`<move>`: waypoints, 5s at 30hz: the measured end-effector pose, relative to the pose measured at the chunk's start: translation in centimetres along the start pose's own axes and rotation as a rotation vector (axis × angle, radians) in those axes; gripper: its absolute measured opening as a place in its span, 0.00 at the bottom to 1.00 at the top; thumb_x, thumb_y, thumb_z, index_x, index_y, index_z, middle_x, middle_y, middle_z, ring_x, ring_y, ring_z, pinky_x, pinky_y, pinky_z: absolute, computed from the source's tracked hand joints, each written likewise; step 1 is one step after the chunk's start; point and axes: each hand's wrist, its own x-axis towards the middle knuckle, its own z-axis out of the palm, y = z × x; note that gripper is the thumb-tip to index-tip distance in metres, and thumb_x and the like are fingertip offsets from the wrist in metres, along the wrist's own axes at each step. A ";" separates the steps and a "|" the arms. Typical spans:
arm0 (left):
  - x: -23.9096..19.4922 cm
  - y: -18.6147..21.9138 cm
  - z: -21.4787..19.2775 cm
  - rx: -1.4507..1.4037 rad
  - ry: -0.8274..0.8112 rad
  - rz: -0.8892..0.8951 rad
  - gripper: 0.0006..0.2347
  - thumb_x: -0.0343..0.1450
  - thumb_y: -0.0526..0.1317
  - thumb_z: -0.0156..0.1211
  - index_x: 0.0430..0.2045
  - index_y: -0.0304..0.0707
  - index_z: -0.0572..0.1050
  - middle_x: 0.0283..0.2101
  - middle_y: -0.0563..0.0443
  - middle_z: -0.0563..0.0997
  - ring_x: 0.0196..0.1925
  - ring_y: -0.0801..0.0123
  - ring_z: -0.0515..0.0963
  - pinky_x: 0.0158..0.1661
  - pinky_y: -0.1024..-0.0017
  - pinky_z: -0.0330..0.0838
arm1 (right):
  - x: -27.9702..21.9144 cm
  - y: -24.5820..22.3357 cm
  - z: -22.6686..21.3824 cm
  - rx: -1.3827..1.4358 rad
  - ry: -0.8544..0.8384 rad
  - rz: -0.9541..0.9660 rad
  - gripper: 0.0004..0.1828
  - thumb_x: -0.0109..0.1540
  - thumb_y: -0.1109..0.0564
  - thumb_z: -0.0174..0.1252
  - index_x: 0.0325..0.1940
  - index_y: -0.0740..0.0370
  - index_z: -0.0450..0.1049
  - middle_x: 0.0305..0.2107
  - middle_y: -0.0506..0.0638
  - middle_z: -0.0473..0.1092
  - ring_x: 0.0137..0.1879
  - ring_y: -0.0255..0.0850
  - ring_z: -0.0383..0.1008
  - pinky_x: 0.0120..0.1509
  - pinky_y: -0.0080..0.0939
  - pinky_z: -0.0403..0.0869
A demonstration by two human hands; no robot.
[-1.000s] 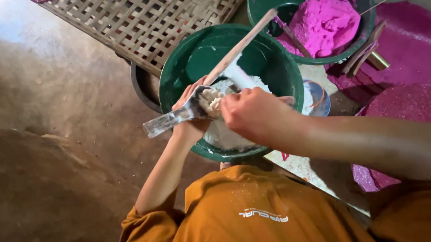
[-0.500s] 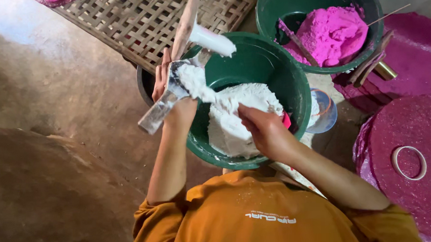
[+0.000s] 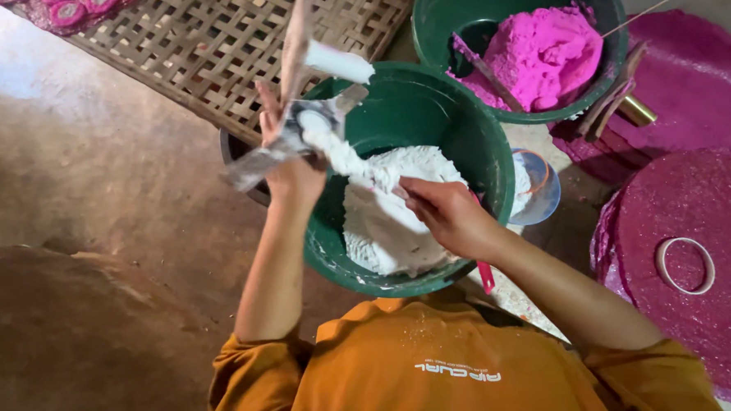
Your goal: The person prepares a multi-colored sweet by pressing white and pink paste into a hand-held wooden mold, then arranges the finished circular treats on a tray.
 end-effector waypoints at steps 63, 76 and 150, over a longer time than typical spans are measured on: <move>-8.3 39.8 19.7 -2.303 -1.207 -0.614 0.37 0.75 0.57 0.59 0.72 0.25 0.58 0.70 0.35 0.71 0.71 0.54 0.69 0.74 0.61 0.60 | -41.6 7.9 -29.6 0.976 -0.084 0.731 0.69 0.51 0.09 0.42 0.73 0.70 0.56 0.53 0.65 0.69 0.57 0.54 0.73 0.60 0.61 0.77; -8.2 42.8 24.7 -2.588 -0.963 -0.418 0.16 0.64 0.39 0.57 0.45 0.43 0.67 0.45 0.54 0.72 0.52 0.67 0.72 0.61 0.61 0.62 | -38.7 9.2 -35.4 0.744 -0.306 0.997 0.58 0.59 0.19 0.36 0.71 0.73 0.58 0.55 0.73 0.70 0.59 0.63 0.78 0.63 0.60 0.76; -8.8 41.0 29.1 -1.812 -1.203 -0.174 0.36 0.74 0.67 0.55 0.70 0.41 0.64 0.73 0.40 0.66 0.71 0.57 0.65 0.68 0.57 0.57 | -40.9 9.3 -31.3 0.587 0.189 0.714 0.57 0.58 0.12 0.33 0.67 0.64 0.58 0.50 0.56 0.65 0.51 0.47 0.68 0.52 0.49 0.73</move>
